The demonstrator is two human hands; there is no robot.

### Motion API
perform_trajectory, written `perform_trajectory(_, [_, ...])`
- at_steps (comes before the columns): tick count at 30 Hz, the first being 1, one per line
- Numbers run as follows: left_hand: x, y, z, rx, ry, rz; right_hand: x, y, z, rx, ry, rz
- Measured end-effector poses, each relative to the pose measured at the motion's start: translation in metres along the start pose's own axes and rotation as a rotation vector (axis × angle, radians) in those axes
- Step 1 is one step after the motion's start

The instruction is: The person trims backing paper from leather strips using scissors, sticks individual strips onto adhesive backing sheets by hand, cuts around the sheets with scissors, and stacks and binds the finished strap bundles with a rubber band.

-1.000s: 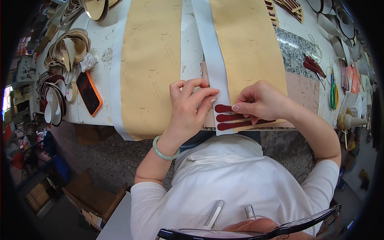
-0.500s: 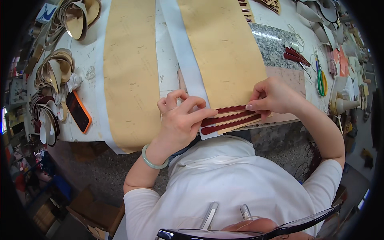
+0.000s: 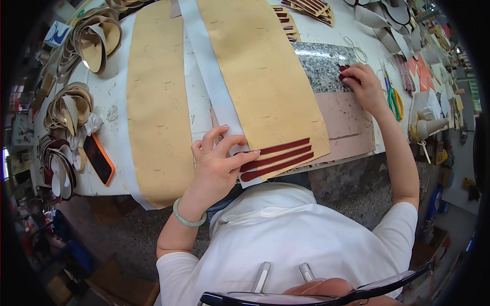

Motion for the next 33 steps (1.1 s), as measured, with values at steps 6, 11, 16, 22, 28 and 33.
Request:
perform_trajectory(6, [-0.014, 0.01, -0.012, -0.049, -0.054, -0.127, 0.003, 0.007, 0.019, -0.039, -0.053, -0.1])
perform_trajectory(11, [0.031, -0.041, -0.085, -0.472, 0.277, -0.362, -0.031, -0.014, 0.015, -0.006, 0.134, -0.059])
perform_trajectory(16, [0.088, -0.157, -0.132, -0.697, 0.839, -0.679, -0.053, -0.018, 0.024, 0.085, 0.216, 0.085])
perform_trajectory(22, [0.112, -0.217, -0.144, -0.56, 1.026, -0.895, -0.054, -0.008, 0.03, 0.147, 0.175, 0.143])
perform_trajectory(28, [0.125, -0.219, -0.147, -0.516, 1.013, -0.91, -0.065, -0.009, 0.034, 0.206, 0.204, 0.119])
perform_trajectory(33, [0.131, -0.224, -0.144, -0.49, 0.998, -0.94, -0.062, -0.008, 0.033, 0.221, 0.186, 0.082])
Point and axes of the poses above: each hand's wrist, its own y-axis towards the middle knuckle, its own z-axis out of the palm, x = y × z, the point moved 6 cm from there along y, towards the middle knuckle, and after that the axes turned 8 degrees about z, right-handed, at the moved point
